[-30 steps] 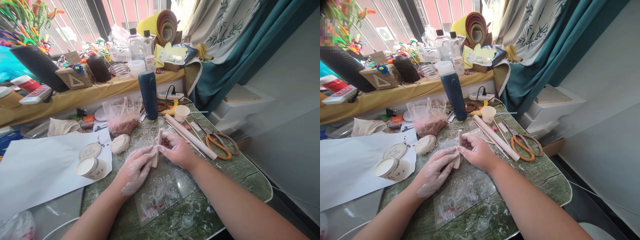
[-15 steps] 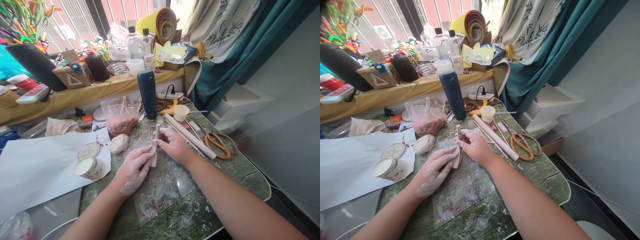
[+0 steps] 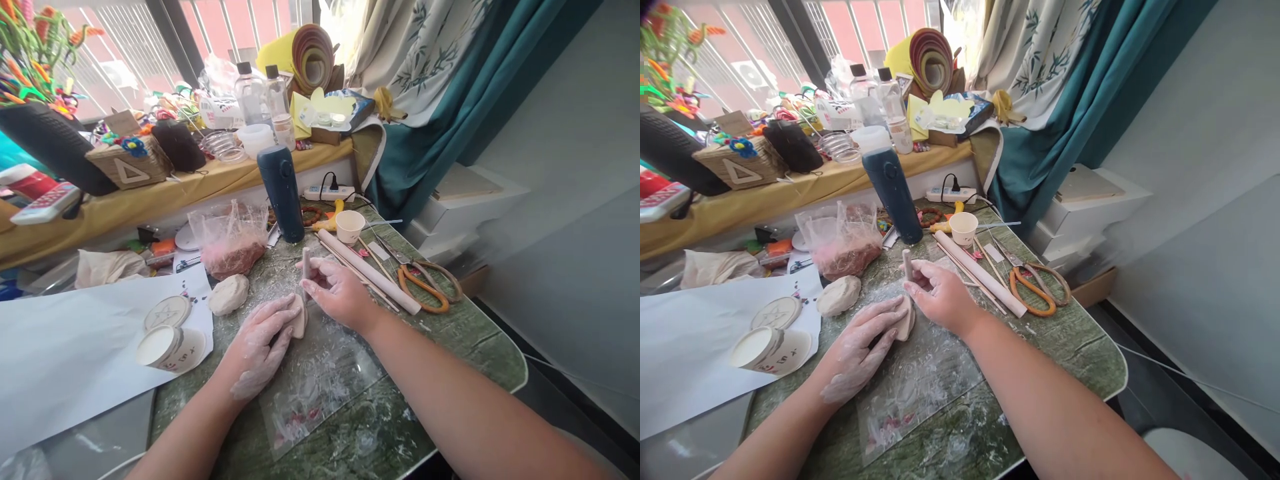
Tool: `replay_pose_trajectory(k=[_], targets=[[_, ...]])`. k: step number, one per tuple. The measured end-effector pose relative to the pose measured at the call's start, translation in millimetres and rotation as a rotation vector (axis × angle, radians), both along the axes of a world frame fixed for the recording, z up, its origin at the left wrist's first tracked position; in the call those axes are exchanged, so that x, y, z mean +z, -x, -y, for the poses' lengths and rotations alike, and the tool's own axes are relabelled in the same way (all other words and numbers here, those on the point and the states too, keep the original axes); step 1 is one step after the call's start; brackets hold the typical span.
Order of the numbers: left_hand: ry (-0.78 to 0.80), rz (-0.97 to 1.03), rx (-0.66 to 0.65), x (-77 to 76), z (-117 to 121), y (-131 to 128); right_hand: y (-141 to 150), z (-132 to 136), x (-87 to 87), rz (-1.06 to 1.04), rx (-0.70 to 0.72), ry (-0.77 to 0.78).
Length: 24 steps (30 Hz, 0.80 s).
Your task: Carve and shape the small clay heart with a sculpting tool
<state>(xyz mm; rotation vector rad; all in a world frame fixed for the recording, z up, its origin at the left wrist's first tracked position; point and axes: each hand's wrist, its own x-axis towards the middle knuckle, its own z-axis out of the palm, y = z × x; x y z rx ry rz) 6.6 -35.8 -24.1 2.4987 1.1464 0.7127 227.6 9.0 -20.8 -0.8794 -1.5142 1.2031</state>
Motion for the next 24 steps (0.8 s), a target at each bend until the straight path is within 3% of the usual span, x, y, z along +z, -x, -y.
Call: replay_pose_trajectory(k=[4,10,16,20,24], targets=[[0.005,0.004,0.003,-0.1,-1,-1,0,2,6.1,0.068,0.028,-0.049],[0.004,-0.018,0.01,0.1,0,-1,2,-3,3.5,0.105,-0.065,-0.096],[0.023,-0.14,0.039,3.7,7,-3,-1,-9,-3.9,-0.04,-0.265,-0.076],[-0.011,-0.156,0.076,3.3,9,-4,-4,-9,-6.5,-0.116,-0.277,-0.052],[-0.023,-0.119,0.031,4.3,5,0,-3,-7,-7.9,-0.215,-0.269,-0.01]])
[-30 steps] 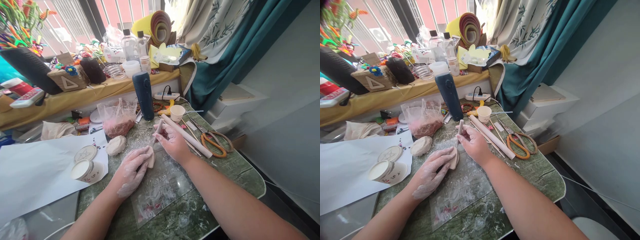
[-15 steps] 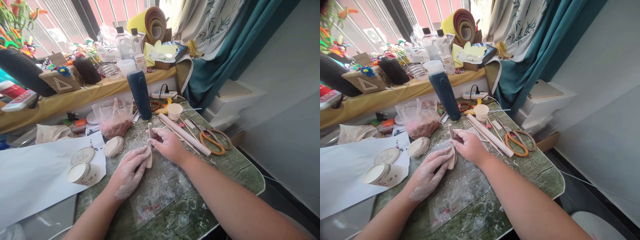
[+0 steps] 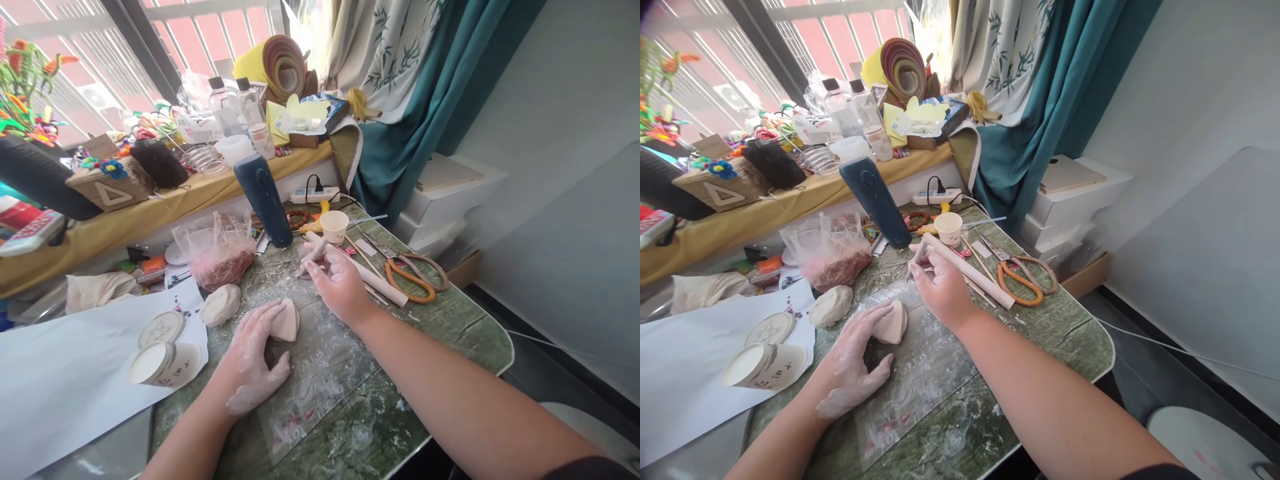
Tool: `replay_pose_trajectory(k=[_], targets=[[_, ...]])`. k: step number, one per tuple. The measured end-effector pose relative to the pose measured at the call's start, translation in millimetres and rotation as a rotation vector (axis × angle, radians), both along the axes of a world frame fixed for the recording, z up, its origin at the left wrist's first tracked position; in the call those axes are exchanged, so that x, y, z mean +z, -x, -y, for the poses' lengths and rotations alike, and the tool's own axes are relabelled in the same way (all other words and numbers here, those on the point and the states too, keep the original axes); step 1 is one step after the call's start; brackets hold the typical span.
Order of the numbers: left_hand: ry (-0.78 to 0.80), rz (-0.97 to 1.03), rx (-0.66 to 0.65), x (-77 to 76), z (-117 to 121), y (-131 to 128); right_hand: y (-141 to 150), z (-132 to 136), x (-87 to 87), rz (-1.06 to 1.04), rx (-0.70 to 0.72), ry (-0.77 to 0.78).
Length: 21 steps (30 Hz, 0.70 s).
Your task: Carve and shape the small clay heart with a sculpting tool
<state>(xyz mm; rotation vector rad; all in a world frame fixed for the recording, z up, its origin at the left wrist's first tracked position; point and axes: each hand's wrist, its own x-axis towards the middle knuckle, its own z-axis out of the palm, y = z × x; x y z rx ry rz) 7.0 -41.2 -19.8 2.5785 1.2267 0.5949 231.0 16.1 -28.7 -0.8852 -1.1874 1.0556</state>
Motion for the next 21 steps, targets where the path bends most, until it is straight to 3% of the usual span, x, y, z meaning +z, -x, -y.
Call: replay_pose_trajectory(k=[6,9,15,21], targets=[[0.004,0.033,0.069,-2.9,-3,4,-5,-6,2.2,-0.466,0.084,0.204],[0.011,0.041,0.101,-5.7,-1,1,-11,-7,6.4,-0.589,0.148,0.286],[0.005,0.05,0.236,-7.6,2,-9,-12,-6,8.0,-0.549,0.157,0.292],[0.038,0.045,0.142,-5.3,4,-1,-9,-4,2.1,-0.4,0.175,0.271]])
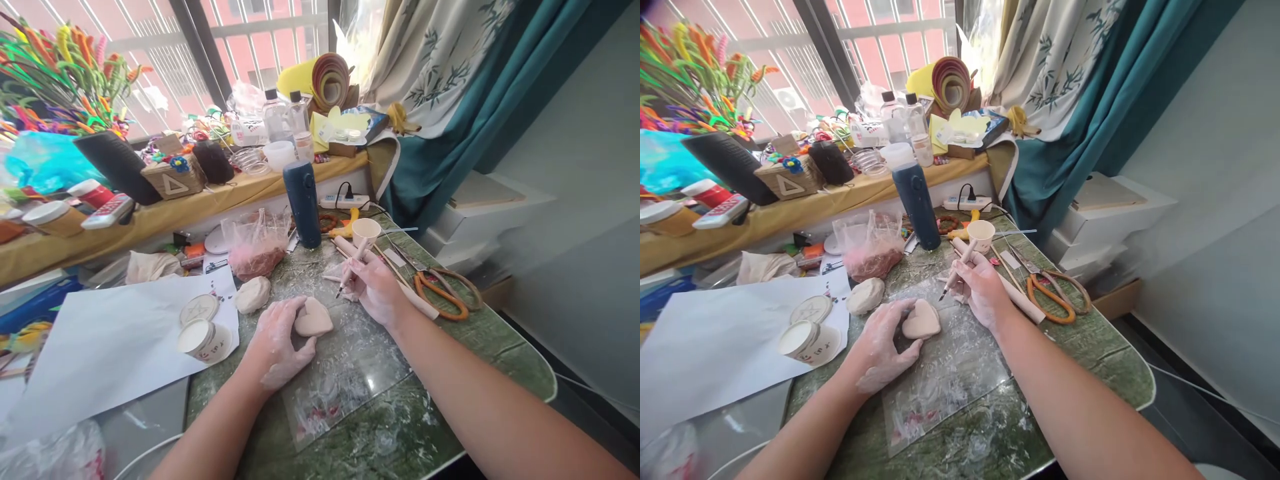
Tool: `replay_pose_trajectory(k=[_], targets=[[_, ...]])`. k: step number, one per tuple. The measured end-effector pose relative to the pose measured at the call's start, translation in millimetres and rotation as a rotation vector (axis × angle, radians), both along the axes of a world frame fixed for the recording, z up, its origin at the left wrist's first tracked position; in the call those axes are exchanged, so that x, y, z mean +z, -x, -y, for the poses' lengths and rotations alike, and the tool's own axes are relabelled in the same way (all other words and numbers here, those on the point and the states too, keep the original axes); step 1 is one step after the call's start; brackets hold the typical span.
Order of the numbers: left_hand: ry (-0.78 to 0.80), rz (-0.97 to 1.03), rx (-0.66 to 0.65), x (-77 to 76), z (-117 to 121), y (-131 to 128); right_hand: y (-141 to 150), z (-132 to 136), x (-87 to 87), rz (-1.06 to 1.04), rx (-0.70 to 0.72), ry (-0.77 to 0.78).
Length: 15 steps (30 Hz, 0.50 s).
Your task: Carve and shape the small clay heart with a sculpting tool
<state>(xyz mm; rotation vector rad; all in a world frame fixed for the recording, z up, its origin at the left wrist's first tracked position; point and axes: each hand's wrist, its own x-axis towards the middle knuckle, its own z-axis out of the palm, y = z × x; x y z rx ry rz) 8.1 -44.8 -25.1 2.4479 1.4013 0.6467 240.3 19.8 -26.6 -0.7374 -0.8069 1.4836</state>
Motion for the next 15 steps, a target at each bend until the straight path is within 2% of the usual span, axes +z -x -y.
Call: replay_pose_trajectory(k=[5,10,12,15], targets=[[-0.029,-0.008,0.082,-3.3,0,-3,6,5,-1.6,0.087,-0.046,0.003],[-0.077,-0.048,0.14,0.4,2,-12,6,12,2.0,0.21,-0.158,-0.107],[-0.073,-0.051,0.1,3.2,1,-10,2,19,5.1,0.277,-0.143,-0.173],[-0.024,-0.05,-0.084,5.4,-1,-3,-3,28,7.8,0.364,-0.029,-0.229]])
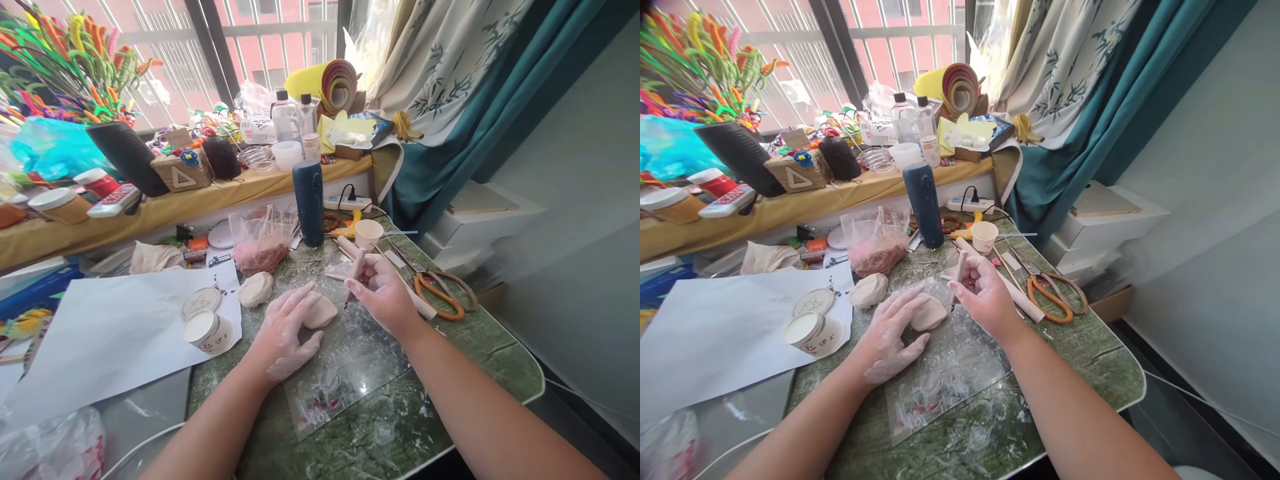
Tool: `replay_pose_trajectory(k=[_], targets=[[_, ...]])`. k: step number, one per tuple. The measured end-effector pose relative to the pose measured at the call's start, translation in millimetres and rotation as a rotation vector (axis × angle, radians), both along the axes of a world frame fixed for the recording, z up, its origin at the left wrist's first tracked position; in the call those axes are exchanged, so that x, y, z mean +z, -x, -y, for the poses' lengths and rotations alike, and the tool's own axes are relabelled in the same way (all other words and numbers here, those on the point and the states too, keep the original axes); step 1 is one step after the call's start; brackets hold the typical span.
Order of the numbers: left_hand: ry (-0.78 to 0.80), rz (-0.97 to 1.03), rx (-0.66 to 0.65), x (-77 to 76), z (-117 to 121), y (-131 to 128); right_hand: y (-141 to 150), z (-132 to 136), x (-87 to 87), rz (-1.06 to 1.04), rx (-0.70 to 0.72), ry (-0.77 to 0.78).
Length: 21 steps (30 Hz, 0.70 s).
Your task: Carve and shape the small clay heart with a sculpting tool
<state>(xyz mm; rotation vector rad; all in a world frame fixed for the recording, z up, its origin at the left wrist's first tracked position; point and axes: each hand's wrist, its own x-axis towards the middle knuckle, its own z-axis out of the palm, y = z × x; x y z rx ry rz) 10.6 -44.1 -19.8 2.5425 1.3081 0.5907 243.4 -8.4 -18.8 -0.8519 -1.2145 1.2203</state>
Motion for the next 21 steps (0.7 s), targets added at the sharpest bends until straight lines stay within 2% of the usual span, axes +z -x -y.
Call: replay_pose_trajectory(k=[3,8,16,21], targets=[[0.046,0.001,-0.127,-2.3,-3,6,-1,4,-1.4,0.067,0.067,0.055],[0.078,0.016,-0.167,-5.0,-6,8,0,3,-6.5,0.267,0.139,-0.004],[0.132,0.011,-0.335,0.3,-16,24,-3,6,-8.0,0.411,0.111,-0.096],[0.146,0.055,-0.346,-2.1,-17,23,-3,8,-2.8,0.439,0.119,-0.145]])
